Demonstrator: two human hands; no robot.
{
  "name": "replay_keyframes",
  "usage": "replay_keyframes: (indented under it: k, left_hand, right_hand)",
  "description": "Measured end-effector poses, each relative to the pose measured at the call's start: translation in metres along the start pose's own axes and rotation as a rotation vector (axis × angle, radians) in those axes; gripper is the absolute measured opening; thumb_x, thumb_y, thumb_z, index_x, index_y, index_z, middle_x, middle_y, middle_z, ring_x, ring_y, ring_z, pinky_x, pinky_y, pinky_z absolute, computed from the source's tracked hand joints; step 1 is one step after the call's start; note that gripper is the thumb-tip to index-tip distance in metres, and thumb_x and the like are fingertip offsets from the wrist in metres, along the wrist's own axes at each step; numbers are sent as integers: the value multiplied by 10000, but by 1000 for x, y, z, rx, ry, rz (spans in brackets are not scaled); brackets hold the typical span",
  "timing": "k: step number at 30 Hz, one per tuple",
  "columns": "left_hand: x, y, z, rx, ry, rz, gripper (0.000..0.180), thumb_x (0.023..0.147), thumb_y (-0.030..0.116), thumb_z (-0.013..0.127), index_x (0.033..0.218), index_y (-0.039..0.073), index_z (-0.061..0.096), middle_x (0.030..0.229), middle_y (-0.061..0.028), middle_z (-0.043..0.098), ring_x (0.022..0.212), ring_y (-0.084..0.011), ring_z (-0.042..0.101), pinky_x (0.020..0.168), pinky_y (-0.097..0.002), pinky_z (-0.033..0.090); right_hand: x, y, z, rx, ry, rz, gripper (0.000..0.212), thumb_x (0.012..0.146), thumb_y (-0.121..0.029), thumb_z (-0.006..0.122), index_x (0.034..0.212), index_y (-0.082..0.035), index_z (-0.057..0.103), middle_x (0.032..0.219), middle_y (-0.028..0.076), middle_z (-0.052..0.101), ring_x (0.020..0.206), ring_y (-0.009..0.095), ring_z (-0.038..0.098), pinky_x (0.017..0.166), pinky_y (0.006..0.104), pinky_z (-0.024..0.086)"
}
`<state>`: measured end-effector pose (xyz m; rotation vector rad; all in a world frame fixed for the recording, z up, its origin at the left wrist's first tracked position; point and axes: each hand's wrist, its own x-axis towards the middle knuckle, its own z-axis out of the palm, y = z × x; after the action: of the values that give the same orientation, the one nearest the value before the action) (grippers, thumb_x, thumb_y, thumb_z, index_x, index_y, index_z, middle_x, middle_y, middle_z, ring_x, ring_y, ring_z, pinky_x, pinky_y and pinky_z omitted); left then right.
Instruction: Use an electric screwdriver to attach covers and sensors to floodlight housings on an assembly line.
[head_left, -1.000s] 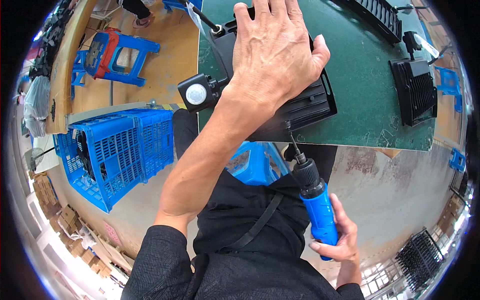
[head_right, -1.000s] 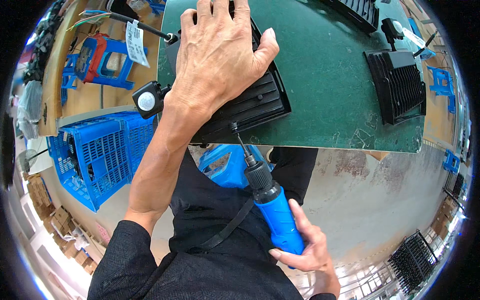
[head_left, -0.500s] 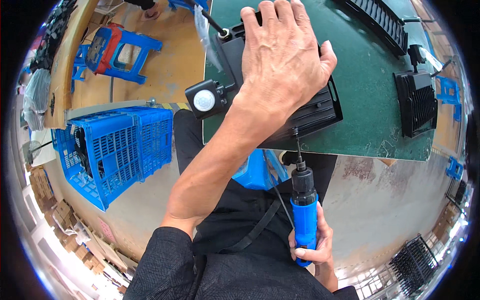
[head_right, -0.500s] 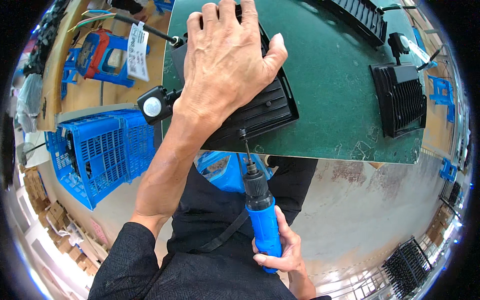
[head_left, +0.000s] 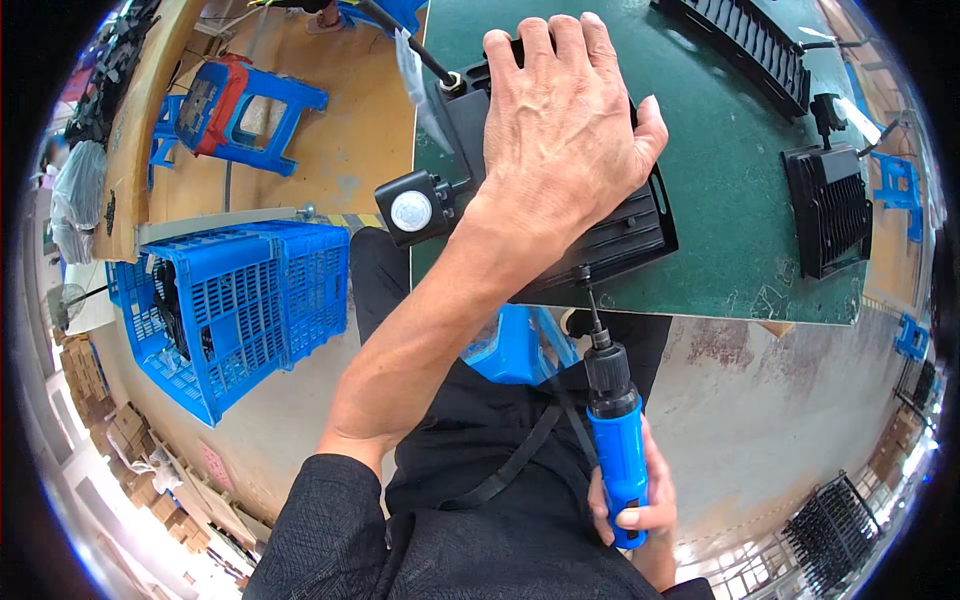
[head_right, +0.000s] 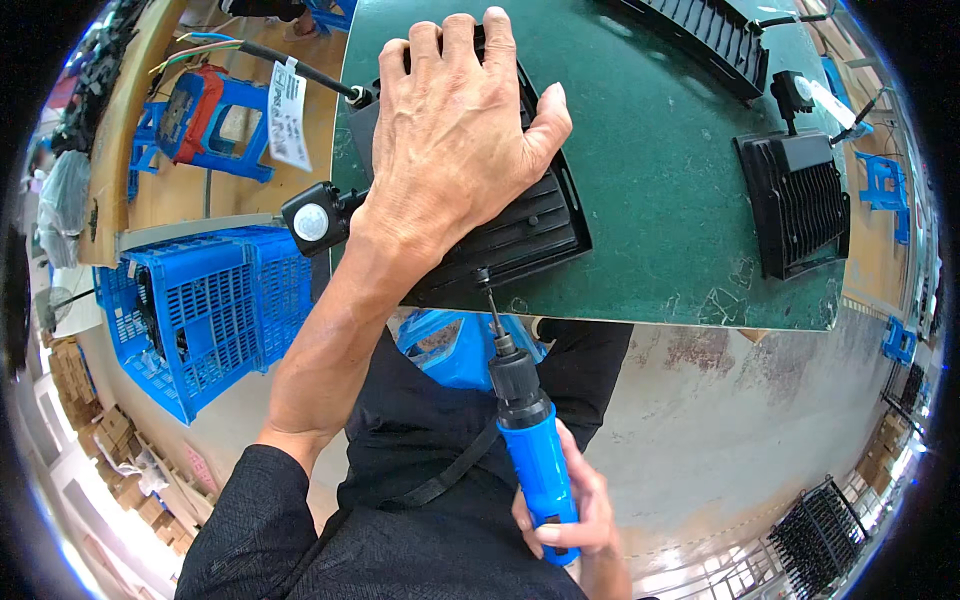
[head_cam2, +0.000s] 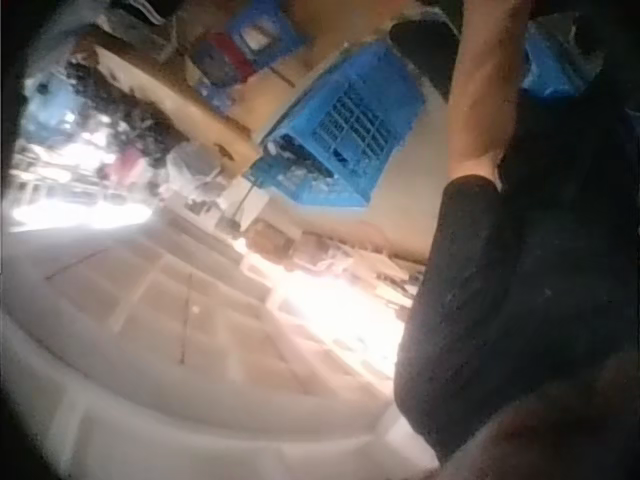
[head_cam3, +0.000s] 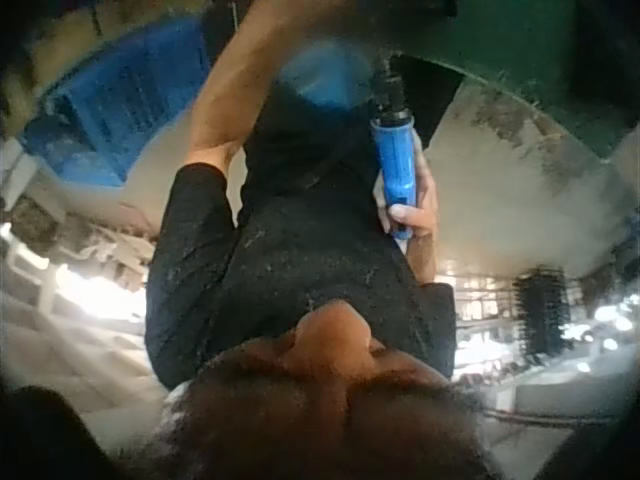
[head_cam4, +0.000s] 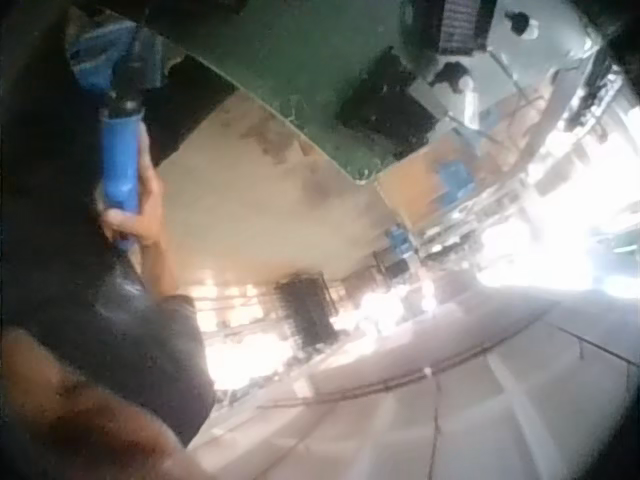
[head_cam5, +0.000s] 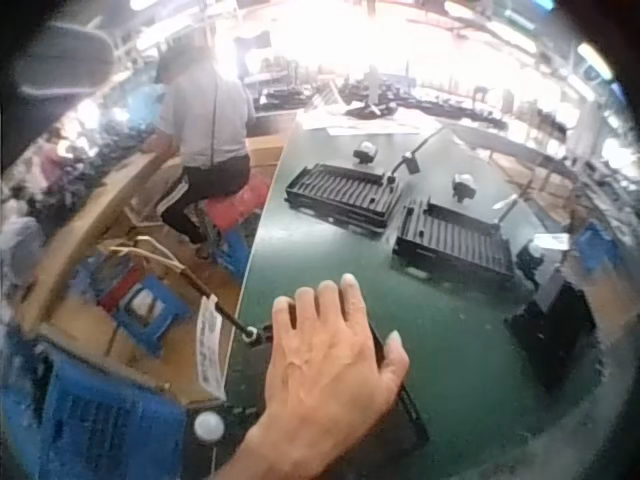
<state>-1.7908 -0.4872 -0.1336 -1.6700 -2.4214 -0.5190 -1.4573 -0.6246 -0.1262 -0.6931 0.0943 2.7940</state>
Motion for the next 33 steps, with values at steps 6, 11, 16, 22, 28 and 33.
replay_keyframes:
  k: [6,11,16,22,28,33]
  left_hand:
    - [-5,-4,25,66,173,62,677,898,451,590,1287,-103,594,1106,-207,607,1083,-333,529,1015,-513,365]
    - [-7,-7,22,80,184,48,664,933,452,565,1313,-91,603,1116,-227,622,1043,-352,558,972,-490,416]
    - [-4,-3,25,66,220,52,662,931,454,571,1303,-93,606,1127,-232,625,1043,-353,561,973,-496,413]
    - [-5,-4,24,56,153,36,690,915,461,582,1303,-110,574,1151,-222,609,1122,-344,526,1038,-537,364]
    - [-5,-5,24,58,220,74,662,927,441,574,1307,-100,607,1138,-245,628,1055,-358,566,981,-492,412]
    - [5,2,19,-7,192,88,661,930,447,591,1321,-85,593,1144,-232,628,1087,-350,568,1008,-488,406]
  right_hand:
    - [33,35,-23,-1808,278,-731,1000,744,-22,842,1607,-72,341,844,139,673,622,225,676,587,338,545]
    - [22,28,-16,-1820,316,-678,967,727,-14,836,1583,-74,391,866,158,687,635,273,689,587,363,559]
    - [5,14,-6,-1432,263,-430,1059,753,30,822,1645,-102,266,982,109,711,754,178,699,633,337,575]
    - [6,17,-2,-647,265,-192,1108,741,37,843,1653,-68,223,1134,100,697,842,153,683,678,288,549]
    - [19,12,-3,-1627,252,-522,1040,735,-28,857,1616,-30,303,986,141,737,758,163,717,719,312,569]
    - [16,15,1,-1702,350,-493,1057,768,-84,855,1627,-29,242,1040,193,734,809,225,747,734,346,581]
